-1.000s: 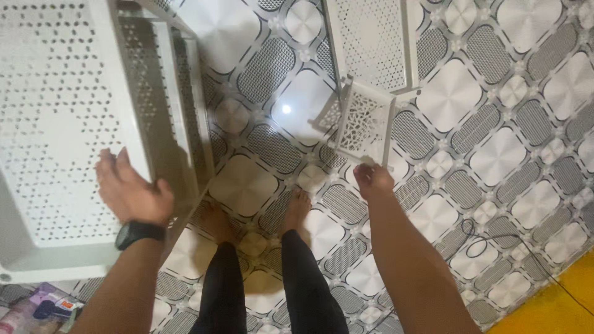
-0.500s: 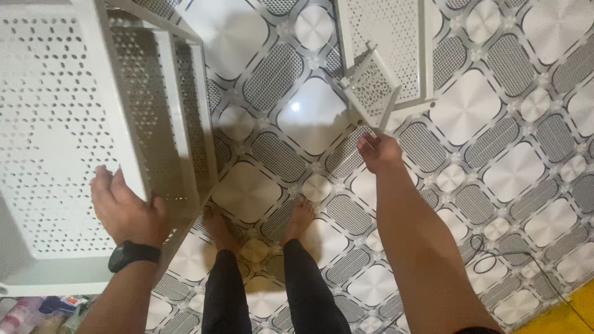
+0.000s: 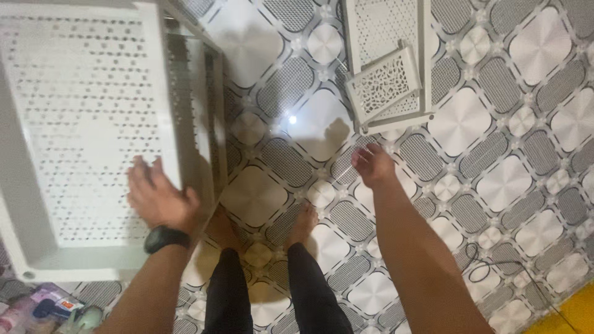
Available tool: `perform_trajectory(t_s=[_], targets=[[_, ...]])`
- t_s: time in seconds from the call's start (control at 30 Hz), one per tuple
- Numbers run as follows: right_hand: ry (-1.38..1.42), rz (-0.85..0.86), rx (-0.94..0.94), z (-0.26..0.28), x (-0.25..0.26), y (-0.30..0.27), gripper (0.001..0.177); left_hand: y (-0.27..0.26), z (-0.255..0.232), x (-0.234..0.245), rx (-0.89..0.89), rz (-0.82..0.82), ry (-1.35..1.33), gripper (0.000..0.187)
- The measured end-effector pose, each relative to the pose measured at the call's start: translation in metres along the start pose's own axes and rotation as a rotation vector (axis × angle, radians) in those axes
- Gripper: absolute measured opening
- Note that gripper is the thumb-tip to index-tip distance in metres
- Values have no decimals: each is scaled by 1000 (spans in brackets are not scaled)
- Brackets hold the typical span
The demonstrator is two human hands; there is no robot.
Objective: The person removes various items from a white plastic storage shelf and places them on the floor. They then proceed to disassemble the shelf by removing the shelves and legs, placing the components on the floor.
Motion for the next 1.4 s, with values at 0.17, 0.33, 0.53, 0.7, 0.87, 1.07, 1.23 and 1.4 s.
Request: perform_trajectory(t_s=[0.17, 0.33, 0.53, 0.7, 0.87, 1.07, 1.23, 1.4], targets=[[-199, 123, 27, -74, -49, -40, 38, 10, 0, -2, 57, 155, 10, 85], [-335, 225, -43, -139, -156, -135, 36, 11, 9, -21, -37, 253, 80, 92], [-605, 390, 265, -114, -291, -233, 47, -3, 29, -40, -189, 271, 77, 80], [-305, 315, 361, -59, -320, -284, 54, -13, 61, -20, -405, 481, 179, 85], [-216, 150, 98, -63, -294, -312, 61, -6, 108, 20, -461, 516, 255, 70], [-285, 362, -173, -122, -262, -315, 66, 18, 172, 24, -569, 316, 640, 79], [-45, 374, -268, -162, -257, -309, 45, 9, 191, 25, -164, 25, 195, 89], [185, 428, -361, -172, -254, -304, 35, -58, 128, -13, 384, -127, -589, 104]])
Point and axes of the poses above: each hand's wrist, its own y-axis towards the middle knuckle, its own x-axis out of the back of the hand, z = x × y, the point moved 6 cm from there along y, towards the middle knuckle, and after that the axes turned 3 degrees about -x, right-handed, at the moved point
